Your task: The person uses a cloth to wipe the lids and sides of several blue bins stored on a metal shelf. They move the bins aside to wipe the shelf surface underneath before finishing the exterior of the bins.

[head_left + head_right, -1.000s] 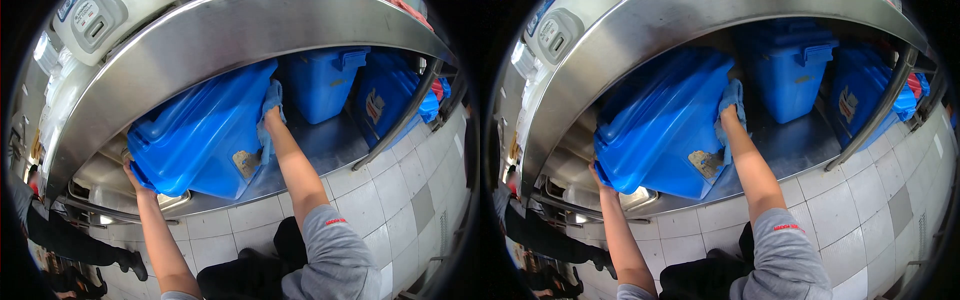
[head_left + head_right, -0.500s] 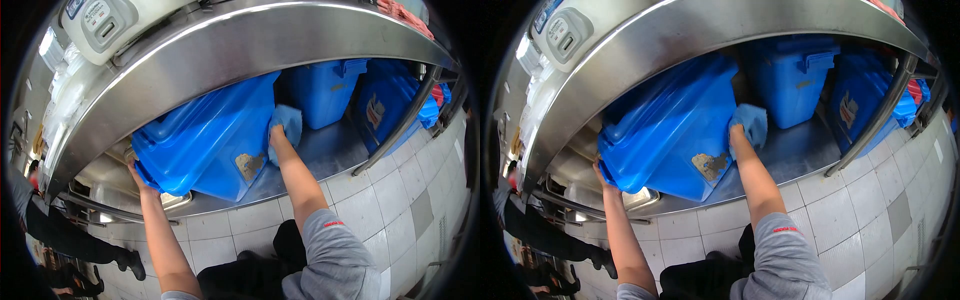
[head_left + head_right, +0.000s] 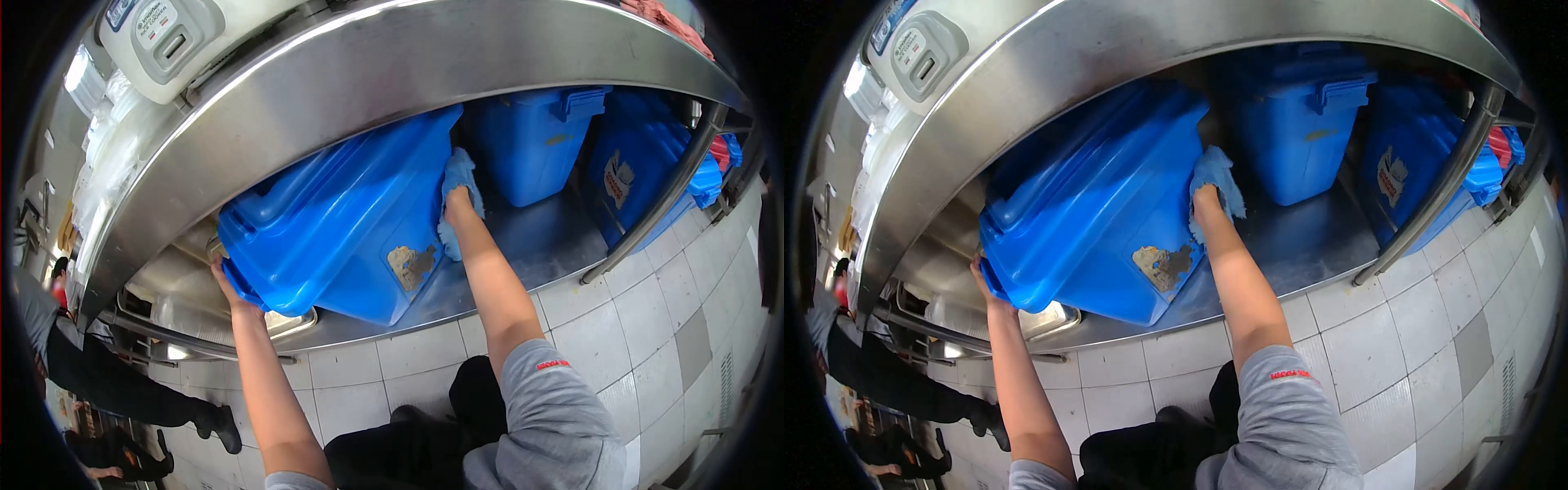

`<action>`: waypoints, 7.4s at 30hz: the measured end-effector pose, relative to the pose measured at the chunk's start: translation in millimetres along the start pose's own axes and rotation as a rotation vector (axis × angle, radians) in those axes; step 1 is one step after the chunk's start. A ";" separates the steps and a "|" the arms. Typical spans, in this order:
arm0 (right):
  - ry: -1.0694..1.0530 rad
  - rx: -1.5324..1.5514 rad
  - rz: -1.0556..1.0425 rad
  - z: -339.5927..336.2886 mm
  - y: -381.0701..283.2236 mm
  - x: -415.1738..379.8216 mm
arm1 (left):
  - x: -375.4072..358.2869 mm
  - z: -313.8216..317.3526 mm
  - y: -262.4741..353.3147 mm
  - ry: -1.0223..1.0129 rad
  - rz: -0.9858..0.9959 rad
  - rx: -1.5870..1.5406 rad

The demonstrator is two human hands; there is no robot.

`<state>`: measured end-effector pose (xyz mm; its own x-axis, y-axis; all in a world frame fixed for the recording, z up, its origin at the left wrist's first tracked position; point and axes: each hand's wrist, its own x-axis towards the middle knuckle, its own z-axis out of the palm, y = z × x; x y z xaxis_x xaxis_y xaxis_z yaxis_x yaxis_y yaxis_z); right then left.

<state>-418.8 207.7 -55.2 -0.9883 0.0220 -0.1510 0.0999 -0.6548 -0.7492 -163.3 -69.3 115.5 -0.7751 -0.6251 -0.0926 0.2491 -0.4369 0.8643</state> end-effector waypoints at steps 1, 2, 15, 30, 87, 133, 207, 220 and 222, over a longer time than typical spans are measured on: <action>0.087 -0.047 0.154 -14.4 23.1 27.7 | -2.9 0.6 -0.9 -0.001 -0.009 0.002; 0.083 -0.023 0.164 -18.6 22.2 21.0 | -5.7 2.4 -0.6 -0.005 -0.014 0.002; 0.335 -1.117 -0.091 60.1 -40.8 -46.6 | -2.6 -1.3 -1.6 -0.011 0.021 0.049; 0.620 -0.870 -0.294 58.6 -35.5 -76.2 | 14.7 -15.6 -4.6 -0.060 0.031 -0.012; -0.904 -1.613 -0.115 67.6 0.8 -225.5 | -1.6 -2.0 -3.4 -0.025 0.038 0.030; 0.051 -0.797 0.005 -102.7 142.6 -32.0 | 12.9 -14.0 -4.4 -0.056 0.075 0.031; -0.407 -1.442 -0.659 7.0 22.3 -180.3 | 5.6 -7.5 -5.0 -0.060 0.055 -0.026; -0.385 -0.299 0.330 -40.0 -10.5 -248.0 | -16.4 -2.1 -20.8 0.046 0.171 -0.099; -0.404 -0.364 0.339 -44.7 -39.5 -261.2 | -35.0 -18.4 -61.4 0.350 0.148 0.019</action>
<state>-159.4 261.5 -15.1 -0.8533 -0.4746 -0.2161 0.3770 -0.2753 -0.8844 -140.8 -32.5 56.6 -0.4849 -0.8654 -0.1264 0.3306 -0.3152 0.8896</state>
